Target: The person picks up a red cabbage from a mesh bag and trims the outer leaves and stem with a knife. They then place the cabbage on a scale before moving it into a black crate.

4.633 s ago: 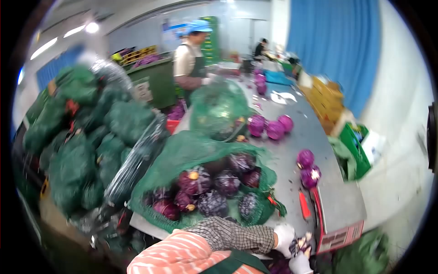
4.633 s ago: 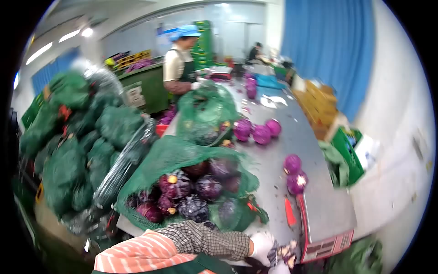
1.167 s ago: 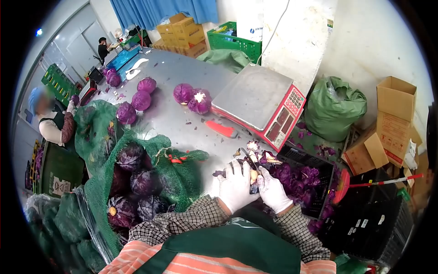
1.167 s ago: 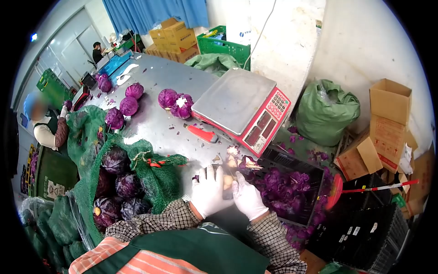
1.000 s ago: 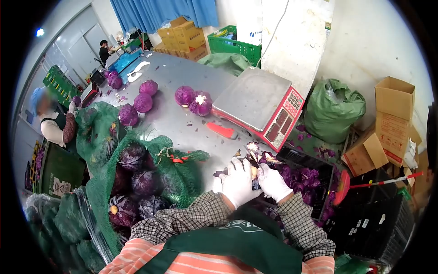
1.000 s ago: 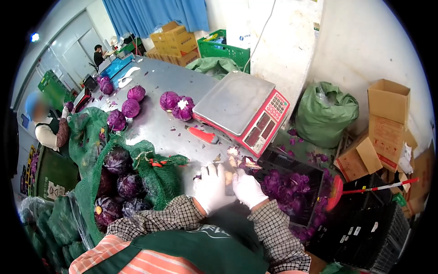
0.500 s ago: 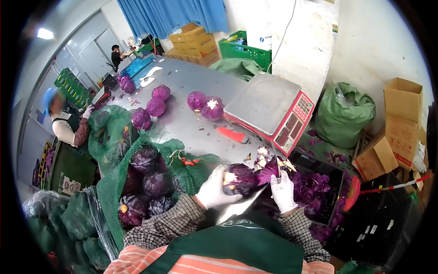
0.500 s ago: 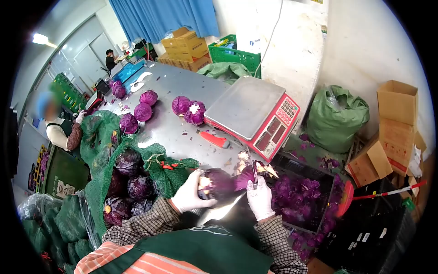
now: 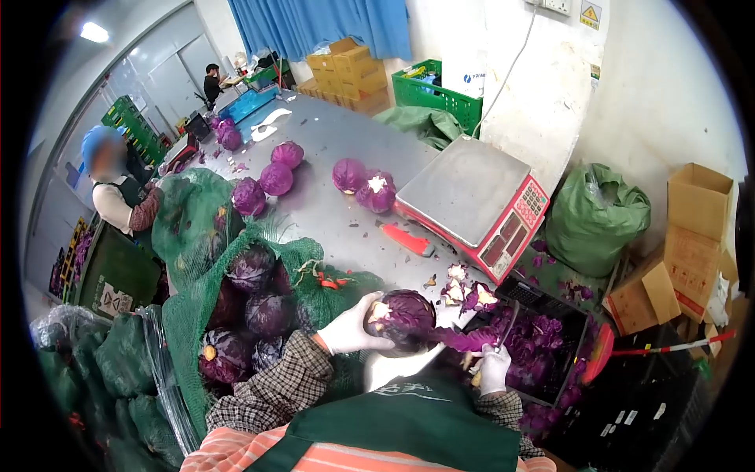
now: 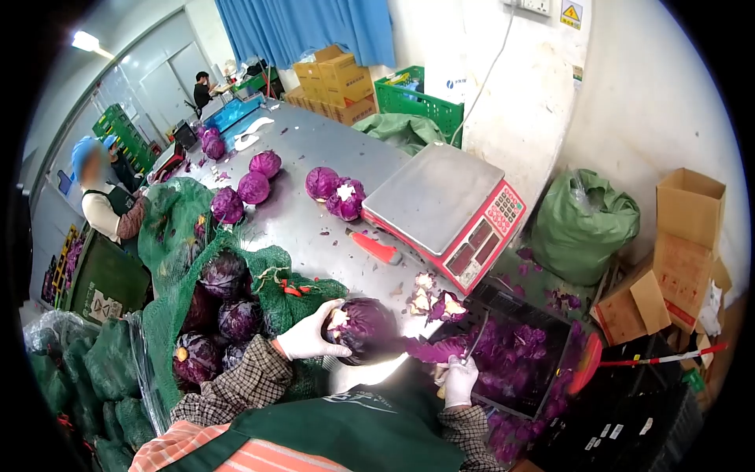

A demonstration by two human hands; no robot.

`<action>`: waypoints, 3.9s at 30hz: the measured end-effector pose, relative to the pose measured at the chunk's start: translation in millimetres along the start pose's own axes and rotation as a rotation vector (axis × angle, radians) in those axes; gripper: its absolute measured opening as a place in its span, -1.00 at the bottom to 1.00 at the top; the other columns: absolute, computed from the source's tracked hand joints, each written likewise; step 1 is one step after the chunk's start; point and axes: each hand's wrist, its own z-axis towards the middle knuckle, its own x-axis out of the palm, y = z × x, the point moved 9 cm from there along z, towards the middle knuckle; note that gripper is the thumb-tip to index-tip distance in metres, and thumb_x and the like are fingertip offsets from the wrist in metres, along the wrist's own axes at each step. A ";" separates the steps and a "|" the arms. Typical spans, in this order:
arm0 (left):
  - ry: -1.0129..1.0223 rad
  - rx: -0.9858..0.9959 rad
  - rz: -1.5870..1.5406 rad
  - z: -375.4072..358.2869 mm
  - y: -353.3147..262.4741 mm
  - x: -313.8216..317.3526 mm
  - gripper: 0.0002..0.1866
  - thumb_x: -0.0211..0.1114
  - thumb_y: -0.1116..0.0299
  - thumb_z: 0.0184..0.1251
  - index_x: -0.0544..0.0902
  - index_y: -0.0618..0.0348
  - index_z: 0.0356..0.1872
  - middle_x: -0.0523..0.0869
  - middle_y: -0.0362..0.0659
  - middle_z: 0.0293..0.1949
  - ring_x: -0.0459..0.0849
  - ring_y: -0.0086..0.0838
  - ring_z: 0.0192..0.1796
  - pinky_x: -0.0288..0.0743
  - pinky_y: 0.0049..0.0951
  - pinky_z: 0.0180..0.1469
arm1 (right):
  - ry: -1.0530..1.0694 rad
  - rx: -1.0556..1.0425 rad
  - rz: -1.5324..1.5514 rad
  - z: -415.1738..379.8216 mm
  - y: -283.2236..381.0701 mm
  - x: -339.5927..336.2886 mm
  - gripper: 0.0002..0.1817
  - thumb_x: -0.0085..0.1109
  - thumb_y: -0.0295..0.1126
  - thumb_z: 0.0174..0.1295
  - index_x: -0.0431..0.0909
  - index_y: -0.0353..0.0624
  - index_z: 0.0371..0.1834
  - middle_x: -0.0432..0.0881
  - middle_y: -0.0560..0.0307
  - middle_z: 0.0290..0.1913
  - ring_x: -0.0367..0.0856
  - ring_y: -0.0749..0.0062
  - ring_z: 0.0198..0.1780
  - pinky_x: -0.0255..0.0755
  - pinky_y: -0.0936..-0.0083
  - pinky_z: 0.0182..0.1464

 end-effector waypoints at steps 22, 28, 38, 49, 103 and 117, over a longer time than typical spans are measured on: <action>0.379 0.134 0.302 52.8 -41.1 22.2 0.01 0.54 0.23 -0.06 0.18 0.31 0.44 0.48 0.18 0.27 0.50 -0.14 0.30 0.34 -0.33 0.35 | 0.616 -0.194 -0.538 -30.5 66.4 99.5 -0.37 0.35 -0.47 0.19 0.33 -0.30 0.33 0.57 0.20 -0.04 0.54 0.72 -0.26 0.46 0.76 -0.51; 0.407 0.147 0.348 48.9 -40.6 23.1 0.12 0.55 0.07 -0.05 0.09 0.46 0.44 0.27 0.32 0.39 0.29 -0.05 0.45 0.20 -0.35 0.45 | 0.608 -0.203 -0.424 -30.4 63.7 103.5 -0.41 0.42 -0.43 0.13 0.40 -0.30 0.22 0.61 0.12 -0.09 0.58 0.59 -0.23 0.51 0.61 -0.33; -0.120 0.096 0.473 31.8 -48.3 38.7 0.23 0.53 -0.24 -0.23 0.19 0.44 0.38 0.27 0.37 0.33 0.25 0.20 0.40 0.19 -0.06 0.43 | 0.561 -0.290 -0.556 -36.0 57.5 98.6 -0.49 0.40 -0.30 0.08 0.51 -0.28 0.08 0.67 -0.10 -0.03 0.68 0.25 -0.02 0.54 0.44 0.04; -0.045 0.052 0.074 24.4 2.4 7.2 0.29 0.62 -0.03 -0.24 0.02 0.43 0.45 0.27 0.31 0.35 0.24 -0.01 0.45 0.15 -0.21 0.47 | -0.002 -0.356 -0.711 16.8 38.5 18.7 -0.89 0.07 -0.48 0.07 0.55 -0.22 -0.34 0.63 -0.09 -0.52 0.64 0.01 -0.46 0.52 0.21 -0.35; 0.124 0.043 0.238 37.8 -16.6 27.4 0.19 0.64 -0.01 -0.22 0.17 0.53 0.36 0.43 0.23 0.26 0.42 -0.12 0.34 0.27 -0.26 0.40 | 0.034 -0.345 -0.374 -32.3 115.0 -16.5 -0.27 0.23 -0.44 0.31 0.11 -0.19 0.51 0.46 -0.13 0.30 0.51 0.53 -0.11 0.42 0.62 -0.18; -0.167 0.150 0.546 30.4 -64.5 49.7 0.38 0.61 -0.23 -0.34 0.04 0.49 0.41 0.29 0.36 0.28 0.28 0.16 0.36 0.25 -0.09 0.38 | 0.511 -0.035 -0.306 -25.9 37.4 82.2 -0.35 0.14 -0.19 0.40 0.17 -0.12 0.49 0.48 0.29 -0.55 0.44 0.64 -0.64 0.47 0.62 -0.49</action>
